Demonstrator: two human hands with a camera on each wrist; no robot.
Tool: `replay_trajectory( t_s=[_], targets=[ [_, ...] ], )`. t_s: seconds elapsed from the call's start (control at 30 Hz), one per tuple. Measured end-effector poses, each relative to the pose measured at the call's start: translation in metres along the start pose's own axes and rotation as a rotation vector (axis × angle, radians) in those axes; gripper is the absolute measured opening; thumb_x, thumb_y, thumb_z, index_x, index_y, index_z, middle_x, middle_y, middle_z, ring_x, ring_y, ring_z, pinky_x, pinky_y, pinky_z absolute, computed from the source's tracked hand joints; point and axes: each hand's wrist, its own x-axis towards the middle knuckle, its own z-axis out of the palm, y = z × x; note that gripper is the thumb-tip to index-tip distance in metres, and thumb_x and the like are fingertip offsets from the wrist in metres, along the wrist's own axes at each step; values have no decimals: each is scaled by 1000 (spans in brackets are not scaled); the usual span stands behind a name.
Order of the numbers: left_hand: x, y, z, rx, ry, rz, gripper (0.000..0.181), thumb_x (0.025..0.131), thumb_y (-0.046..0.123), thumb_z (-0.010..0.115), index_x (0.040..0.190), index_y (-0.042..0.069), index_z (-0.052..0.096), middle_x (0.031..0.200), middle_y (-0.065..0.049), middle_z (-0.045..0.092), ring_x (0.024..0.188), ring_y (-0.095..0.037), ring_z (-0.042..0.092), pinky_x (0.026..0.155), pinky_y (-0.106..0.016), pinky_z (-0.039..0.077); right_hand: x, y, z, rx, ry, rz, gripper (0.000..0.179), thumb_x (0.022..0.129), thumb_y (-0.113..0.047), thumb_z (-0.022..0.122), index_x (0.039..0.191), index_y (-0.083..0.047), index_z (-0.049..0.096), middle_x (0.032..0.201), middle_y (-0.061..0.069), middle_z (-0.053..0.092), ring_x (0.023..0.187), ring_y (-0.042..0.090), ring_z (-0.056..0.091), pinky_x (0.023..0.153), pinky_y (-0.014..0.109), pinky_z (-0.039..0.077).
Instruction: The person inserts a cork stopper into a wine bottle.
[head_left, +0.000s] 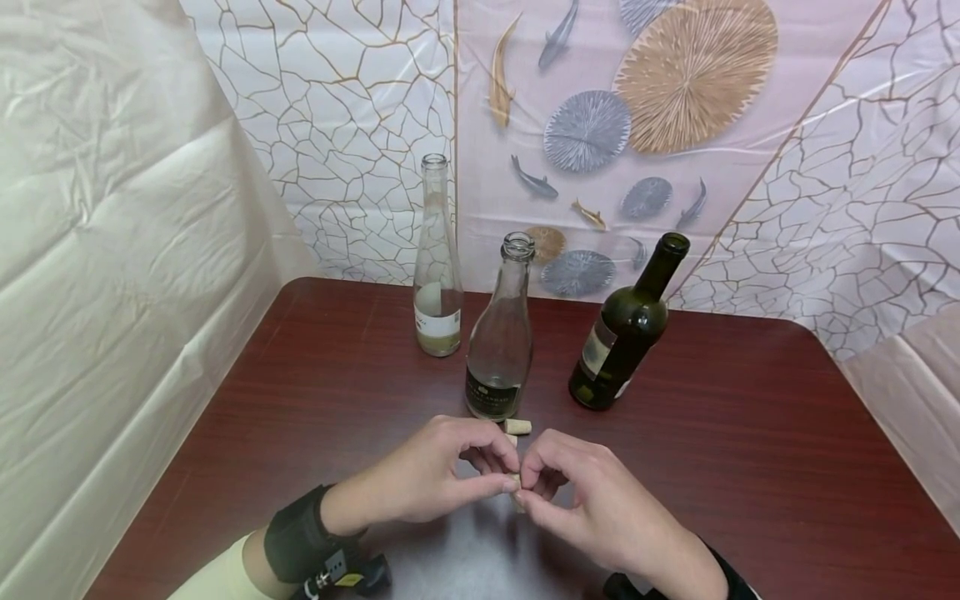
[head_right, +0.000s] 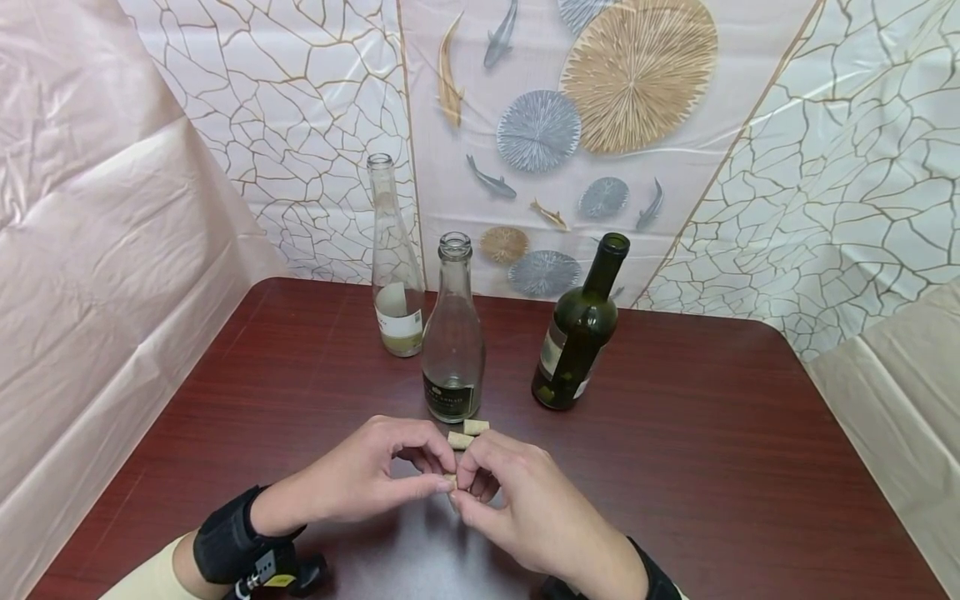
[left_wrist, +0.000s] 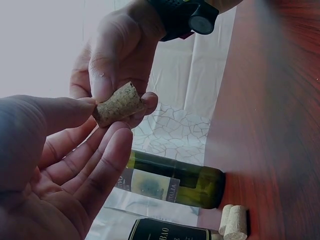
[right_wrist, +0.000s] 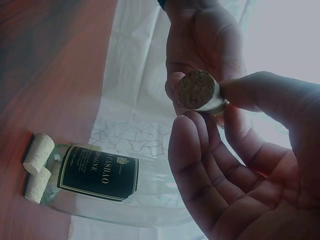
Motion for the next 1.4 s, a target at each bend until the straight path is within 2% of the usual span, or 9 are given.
replay_trajectory(
  t_s=[0.27, 0.43, 0.57, 0.63, 0.77, 0.9, 1.0, 1.13, 1.4],
  targets=[
    [1, 5, -2, -39, 61, -1, 11, 93, 11, 80, 101, 15, 73, 96, 4, 76, 86, 5, 67, 77, -20, 60, 1, -4, -2, -29, 41, 12, 26, 89, -6, 79, 95, -24, 61, 92, -14, 63, 82, -3, 62, 70, 19, 56],
    [0, 7, -5, -37, 126, 39, 14, 92, 9, 80, 103, 14, 73, 96, 2, 76, 86, 2, 68, 76, -22, 62, 1, -7, -5, -41, 105, 79, 28, 89, -5, 80, 98, -24, 61, 93, -15, 63, 81, -3, 62, 70, 20, 57],
    [-1, 8, -7, -48, 190, 89, 15, 92, 6, 79, 104, 11, 72, 98, -2, 76, 85, -3, 70, 75, -23, 63, 2, -8, -6, 25, 181, 149, 24, 91, -3, 78, 99, -21, 63, 95, -8, 68, 80, 1, 64, 70, 22, 58],
    [0, 9, -7, -47, 231, 130, 17, 91, 2, 79, 105, 10, 72, 99, -4, 75, 84, -6, 71, 75, -24, 63, 3, -9, -7, 105, 205, 209, 19, 94, -4, 75, 100, -18, 64, 98, -1, 69, 80, 4, 67, 71, 23, 59],
    [1, 11, -9, -3, 313, 237, 24, 88, -4, 78, 106, 9, 71, 102, -5, 74, 86, -10, 72, 76, -24, 63, 5, -7, -11, 363, 198, 361, 7, 100, -8, 69, 103, -8, 63, 101, 12, 69, 82, 16, 71, 74, 29, 62],
    [1, 14, -10, 66, 366, 342, 28, 85, -6, 79, 108, 8, 69, 105, -7, 73, 90, -13, 71, 79, -22, 62, 7, -3, -15, 640, 153, 475, 9, 104, -11, 64, 104, -3, 61, 98, 8, 70, 84, 17, 71, 77, 33, 64],
    [1, 14, -11, 92, 386, 405, 26, 86, -5, 78, 108, 6, 68, 106, -9, 72, 93, -15, 71, 81, -22, 62, 7, 2, -17, 847, 101, 477, 7, 107, -10, 57, 105, -6, 62, 98, 1, 71, 88, 12, 71, 78, 31, 64],
    [3, 15, -12, 129, 402, 474, 25, 87, -3, 78, 108, 4, 67, 105, -10, 72, 95, -16, 71, 85, -22, 61, 6, 10, -17, 1089, -3, 449, 17, 110, -7, 47, 111, -11, 63, 103, -3, 71, 93, 9, 70, 82, 27, 62],
    [4, 16, -9, 165, 393, 515, 27, 87, -3, 78, 110, 6, 67, 105, -9, 73, 100, -17, 72, 93, -27, 60, 8, 13, -15, 1346, -128, 478, 26, 112, -8, 38, 117, -11, 63, 108, -2, 72, 96, 10, 70, 85, 26, 60]
  ],
)
